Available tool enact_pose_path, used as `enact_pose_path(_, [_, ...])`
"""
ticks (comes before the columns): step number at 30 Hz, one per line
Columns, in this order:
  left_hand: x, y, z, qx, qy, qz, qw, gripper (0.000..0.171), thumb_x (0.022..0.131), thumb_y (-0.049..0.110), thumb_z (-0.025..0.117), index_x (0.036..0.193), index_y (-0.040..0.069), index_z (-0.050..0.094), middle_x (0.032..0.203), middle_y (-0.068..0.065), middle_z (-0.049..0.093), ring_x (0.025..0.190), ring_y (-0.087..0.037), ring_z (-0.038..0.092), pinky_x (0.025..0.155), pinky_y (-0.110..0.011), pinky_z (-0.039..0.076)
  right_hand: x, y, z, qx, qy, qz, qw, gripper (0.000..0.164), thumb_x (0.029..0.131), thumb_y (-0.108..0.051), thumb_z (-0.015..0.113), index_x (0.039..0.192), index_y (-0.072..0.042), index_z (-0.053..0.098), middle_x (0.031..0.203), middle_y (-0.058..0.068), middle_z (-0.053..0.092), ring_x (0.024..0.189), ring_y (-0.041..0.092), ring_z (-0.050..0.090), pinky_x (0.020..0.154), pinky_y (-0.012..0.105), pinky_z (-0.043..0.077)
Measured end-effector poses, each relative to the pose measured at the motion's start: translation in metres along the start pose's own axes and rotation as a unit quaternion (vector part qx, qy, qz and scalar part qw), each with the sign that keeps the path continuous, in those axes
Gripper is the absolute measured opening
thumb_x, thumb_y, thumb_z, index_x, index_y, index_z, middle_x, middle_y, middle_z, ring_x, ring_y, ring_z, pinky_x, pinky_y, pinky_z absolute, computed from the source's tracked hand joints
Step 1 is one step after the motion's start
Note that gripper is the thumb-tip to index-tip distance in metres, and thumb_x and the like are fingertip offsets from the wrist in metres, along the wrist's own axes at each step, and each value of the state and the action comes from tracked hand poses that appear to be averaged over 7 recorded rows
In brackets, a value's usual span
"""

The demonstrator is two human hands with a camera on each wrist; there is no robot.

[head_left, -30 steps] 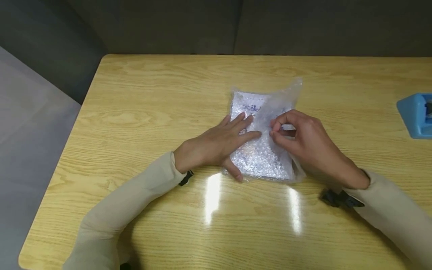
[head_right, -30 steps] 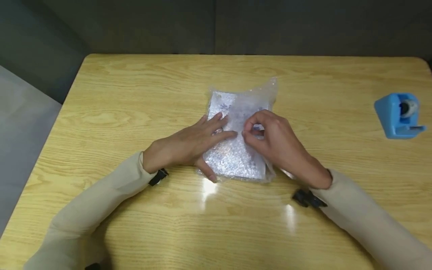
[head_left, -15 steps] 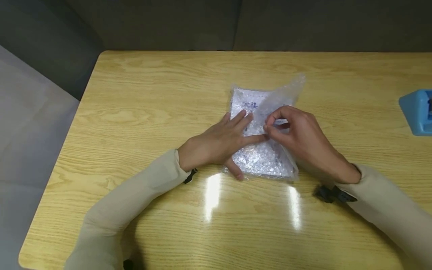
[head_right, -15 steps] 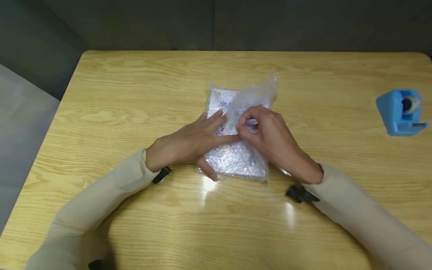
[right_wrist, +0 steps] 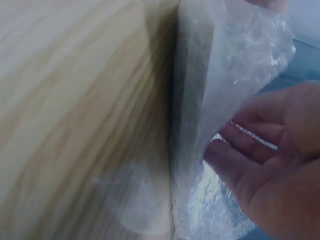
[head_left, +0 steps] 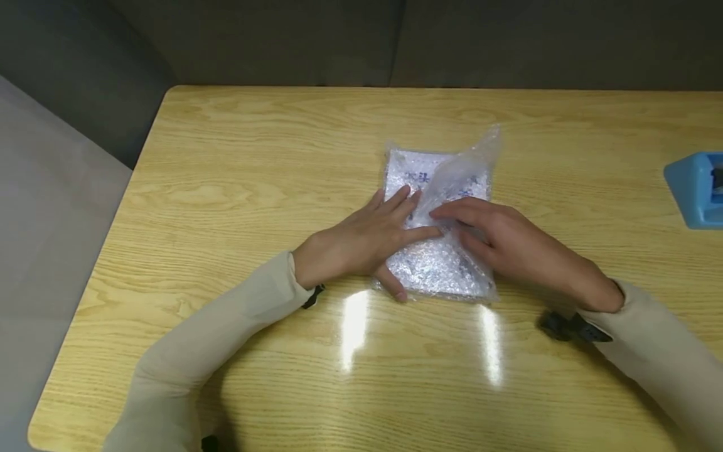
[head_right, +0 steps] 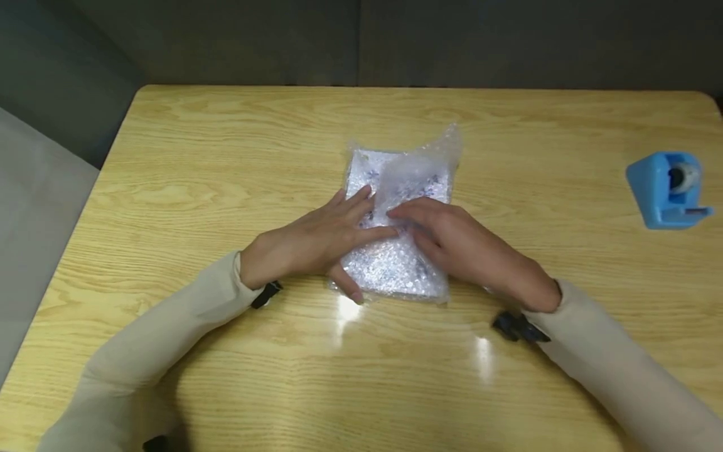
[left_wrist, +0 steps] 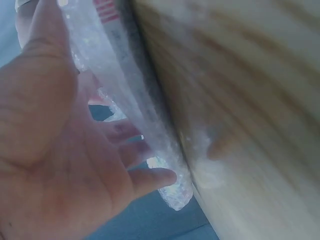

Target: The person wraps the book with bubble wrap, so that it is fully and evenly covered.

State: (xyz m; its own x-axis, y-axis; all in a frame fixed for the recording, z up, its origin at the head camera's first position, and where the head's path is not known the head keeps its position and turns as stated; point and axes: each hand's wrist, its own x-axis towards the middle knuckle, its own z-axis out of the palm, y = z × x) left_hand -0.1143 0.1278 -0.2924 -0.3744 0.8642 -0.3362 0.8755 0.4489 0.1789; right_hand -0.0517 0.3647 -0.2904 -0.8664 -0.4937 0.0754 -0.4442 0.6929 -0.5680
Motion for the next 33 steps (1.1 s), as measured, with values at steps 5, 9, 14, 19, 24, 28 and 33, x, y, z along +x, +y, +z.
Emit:
enact_pose_path(5, [-0.003, -0.001, 0.002, -0.026, 0.018, 0.001, 0.9995, 0.125, 0.070, 0.075, 0.077, 0.167, 0.019, 0.021, 0.170, -0.026, -0.001, 0.157, -0.042, -0.004, 0.125, -0.060, 0.002, 0.000, 0.004, 0.001, -0.014, -0.010, -0.028, 0.999, 0.044, 0.099, 0.003, 0.067, 0.141, -0.002, 0.060, 0.142, 0.017, 0.061, 0.135, 0.038, 0.053, 0.106, 0.061, 0.046])
enact_pose_path(9, [-0.008, -0.002, 0.004, -0.041, 0.031, -0.001, 0.9987, 0.129, 0.070, 0.073, 0.077, 0.162, 0.003, 0.019, 0.171, -0.025, -0.001, 0.158, -0.038, -0.002, 0.126, -0.058, 0.004, 0.002, 0.005, 0.005, -0.024, 0.008, -0.050, 0.998, 0.045, 0.093, 0.004, 0.073, 0.136, 0.001, 0.062, 0.136, 0.016, 0.063, 0.128, 0.035, 0.058, 0.104, 0.057, 0.049])
enact_pose_path(14, [-0.010, -0.002, 0.004, -0.046, 0.025, -0.007, 0.9986, 0.124, 0.072, 0.073, 0.077, 0.159, 0.002, 0.024, 0.171, -0.023, -0.003, 0.158, -0.035, -0.004, 0.126, -0.060, 0.005, 0.003, 0.002, 0.006, -0.038, 0.019, -0.051, 0.998, 0.059, 0.090, 0.005, 0.076, 0.145, -0.003, 0.055, 0.143, 0.017, 0.051, 0.116, 0.032, 0.060, 0.095, 0.051, 0.054])
enact_pose_path(19, [-0.008, -0.002, 0.004, -0.056, 0.026, -0.009, 0.9981, 0.118, 0.071, 0.071, 0.079, 0.154, 0.004, 0.029, 0.171, -0.023, 0.000, 0.158, -0.035, -0.003, 0.126, -0.060, 0.006, 0.006, -0.002, -0.002, -0.018, 0.013, -0.024, 0.999, 0.103, 0.088, 0.005, 0.080, 0.167, -0.021, 0.020, 0.169, 0.013, 0.009, 0.120, 0.039, 0.060, 0.091, 0.053, 0.059])
enact_pose_path(24, [-0.008, -0.002, 0.005, -0.059, 0.037, -0.003, 0.9976, 0.112, 0.070, 0.070, 0.080, 0.148, 0.005, 0.034, 0.171, -0.024, 0.009, 0.158, -0.038, 0.002, 0.126, -0.058, 0.008, 0.016, -0.002, -0.009, -0.022, -0.040, -0.026, 0.999, 0.113, 0.084, 0.000, 0.084, 0.169, -0.017, 0.011, 0.173, 0.014, 0.005, 0.147, 0.046, 0.034, 0.110, 0.063, 0.043])
enact_pose_path(28, [-0.009, -0.002, 0.005, -0.058, 0.034, -0.007, 0.9977, 0.113, 0.070, 0.071, 0.080, 0.150, 0.005, 0.035, 0.170, -0.024, 0.014, 0.158, -0.038, 0.002, 0.126, -0.058, 0.007, 0.022, -0.001, -0.010, -0.042, -0.074, -0.028, 0.996, 0.109, 0.083, -0.004, 0.086, 0.167, -0.011, 0.018, 0.167, 0.020, 0.028, 0.149, 0.043, 0.030, 0.120, 0.064, 0.022])
enact_pose_path(33, [-0.012, 0.001, 0.004, -0.035, 0.027, -0.026, 0.9987, 0.115, 0.071, 0.074, 0.075, 0.156, 0.008, 0.033, 0.172, -0.021, 0.011, 0.159, -0.034, 0.002, 0.127, -0.057, 0.008, 0.026, -0.002, -0.009, -0.056, -0.093, -0.015, 0.994, 0.108, 0.083, -0.004, 0.085, 0.167, -0.013, 0.019, 0.163, 0.018, 0.037, 0.143, 0.041, 0.038, 0.115, 0.060, 0.030])
